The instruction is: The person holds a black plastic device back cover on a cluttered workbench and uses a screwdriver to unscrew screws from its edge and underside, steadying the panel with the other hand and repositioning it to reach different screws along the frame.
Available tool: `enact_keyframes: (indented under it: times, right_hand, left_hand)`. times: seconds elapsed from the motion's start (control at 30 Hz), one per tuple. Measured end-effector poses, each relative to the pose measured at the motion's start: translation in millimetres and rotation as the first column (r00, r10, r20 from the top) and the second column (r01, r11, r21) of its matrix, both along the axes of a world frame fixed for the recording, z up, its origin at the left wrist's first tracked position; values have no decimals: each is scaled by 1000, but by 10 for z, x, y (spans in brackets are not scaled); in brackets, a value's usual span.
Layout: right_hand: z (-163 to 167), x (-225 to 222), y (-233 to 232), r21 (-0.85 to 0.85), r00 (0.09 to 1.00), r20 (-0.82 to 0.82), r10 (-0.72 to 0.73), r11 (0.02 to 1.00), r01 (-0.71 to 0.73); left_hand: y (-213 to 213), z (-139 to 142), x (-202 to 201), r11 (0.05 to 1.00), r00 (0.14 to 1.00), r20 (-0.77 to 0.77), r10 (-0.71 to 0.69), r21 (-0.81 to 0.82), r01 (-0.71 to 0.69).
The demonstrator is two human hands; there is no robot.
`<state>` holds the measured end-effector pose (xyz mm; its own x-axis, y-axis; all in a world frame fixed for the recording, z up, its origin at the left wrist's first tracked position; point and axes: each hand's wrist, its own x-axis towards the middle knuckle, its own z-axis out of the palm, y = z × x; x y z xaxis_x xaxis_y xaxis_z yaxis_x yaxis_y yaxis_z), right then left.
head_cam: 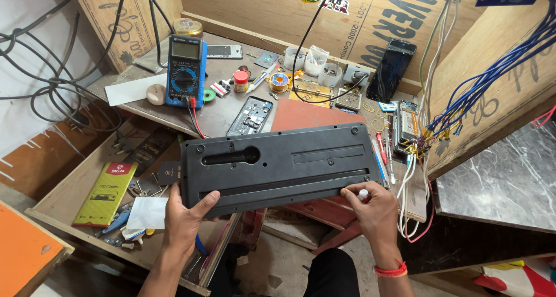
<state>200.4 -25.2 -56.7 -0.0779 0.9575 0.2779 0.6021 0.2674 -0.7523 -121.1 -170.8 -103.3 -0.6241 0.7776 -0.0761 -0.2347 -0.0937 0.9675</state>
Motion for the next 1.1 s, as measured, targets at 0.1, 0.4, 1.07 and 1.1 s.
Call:
enact_keyframes:
  times: [0.1,0.4,1.07,1.1]
  right_hand:
    - [-11,6,46,-80,997,38,-68,994,70]
    - [-72,27,20,-2,1000,-5,-27,1000,27]
    - [205,192,-126,184,832,-527,175,979,-89]
    - [236,179,-153,227,830,-524,191,971,-80]
  left_hand:
    - [-15,-31,10,1000,1000,-11,8,-7,-8]
    - [-17,-111,9,1000,1000,2,9,21,-9]
    - [-9,-28,4,1000,1000,23,21,-17,-21]
    - [-9,-24,9,1000,999,29,20,-10,-20]
